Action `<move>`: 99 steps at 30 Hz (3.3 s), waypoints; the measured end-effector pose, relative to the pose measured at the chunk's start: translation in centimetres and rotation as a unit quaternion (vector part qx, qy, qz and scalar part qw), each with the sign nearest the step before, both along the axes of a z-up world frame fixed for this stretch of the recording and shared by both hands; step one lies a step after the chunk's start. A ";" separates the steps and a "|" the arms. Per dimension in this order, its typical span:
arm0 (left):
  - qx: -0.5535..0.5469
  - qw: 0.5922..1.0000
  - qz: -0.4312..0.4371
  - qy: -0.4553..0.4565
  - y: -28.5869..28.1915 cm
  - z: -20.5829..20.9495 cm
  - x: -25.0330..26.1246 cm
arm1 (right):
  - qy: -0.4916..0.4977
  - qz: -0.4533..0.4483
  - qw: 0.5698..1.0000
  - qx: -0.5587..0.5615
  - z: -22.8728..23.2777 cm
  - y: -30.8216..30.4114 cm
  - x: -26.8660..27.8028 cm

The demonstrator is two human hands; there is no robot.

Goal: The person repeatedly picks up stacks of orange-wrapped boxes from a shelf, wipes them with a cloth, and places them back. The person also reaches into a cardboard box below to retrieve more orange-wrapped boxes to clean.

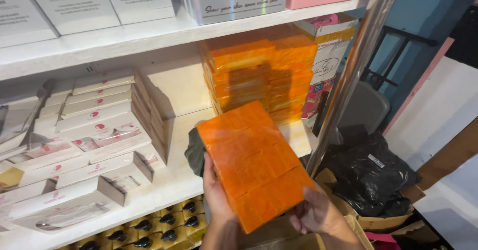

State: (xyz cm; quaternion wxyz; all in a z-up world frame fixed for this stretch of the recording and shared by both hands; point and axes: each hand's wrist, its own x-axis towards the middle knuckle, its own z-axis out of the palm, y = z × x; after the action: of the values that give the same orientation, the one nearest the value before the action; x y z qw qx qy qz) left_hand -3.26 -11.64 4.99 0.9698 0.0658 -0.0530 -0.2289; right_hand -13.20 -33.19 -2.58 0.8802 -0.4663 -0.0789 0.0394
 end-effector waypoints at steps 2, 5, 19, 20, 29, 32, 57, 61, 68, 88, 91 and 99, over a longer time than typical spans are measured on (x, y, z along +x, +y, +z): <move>0.040 0.999 0.000 -0.012 -1.7 2.9 -1.2 | 0.058 -0.071 0.996 -0.004 0.5 -0.3 0.0; 0.104 0.992 0.000 -0.072 -4.1 6.7 -2.4 | 0.102 -0.159 0.980 0.056 3.0 -0.9 0.3; 0.566 0.529 0.465 -0.428 -8.6 15.0 3.0 | -0.148 -0.091 0.971 0.165 11.4 -5.9 7.0; 0.582 0.502 0.470 -0.435 -9.0 15.2 4.1 | -0.146 -0.100 0.967 0.184 12.6 -5.5 7.5; 0.640 0.384 0.439 -0.500 -11.1 16.6 11.1 | -0.158 -0.119 0.959 0.204 16.0 -7.1 12.8; 0.651 0.385 0.401 -0.517 -10.8 17.4 10.8 | -0.159 -0.127 0.955 0.216 16.5 -7.1 14.4; 0.790 0.123 0.347 -0.490 -12.1 18.4 7.4 | -0.095 -0.323 0.922 0.189 18.4 -9.8 23.9; 0.793 0.111 0.365 -0.475 -13.2 17.5 7.5 | -0.019 -0.373 0.922 0.100 19.5 -8.5 21.1; 0.804 0.058 0.379 -0.454 -12.5 14.3 8.6 | -0.225 -0.443 0.858 -0.128 13.9 -5.2 17.9; 0.777 0.093 0.465 -0.413 -11.5 9.5 11.0 | -0.297 -0.497 0.495 -0.648 14.1 -6.1 19.7; 0.769 0.098 0.468 -0.426 -11.3 9.3 11.4 | -0.323 -0.507 0.505 -0.620 14.0 -6.1 20.1; 0.761 0.093 0.468 -0.439 -11.0 9.1 11.7 | -0.298 -0.559 0.585 -0.506 16.9 -5.9 18.8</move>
State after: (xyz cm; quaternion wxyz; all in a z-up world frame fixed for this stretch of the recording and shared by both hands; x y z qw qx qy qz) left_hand 8.43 -22.60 14.09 0.1241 0.8697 -0.2261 0.4209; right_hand 5.59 -39.11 14.34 0.2777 -0.7739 -0.0280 -0.5685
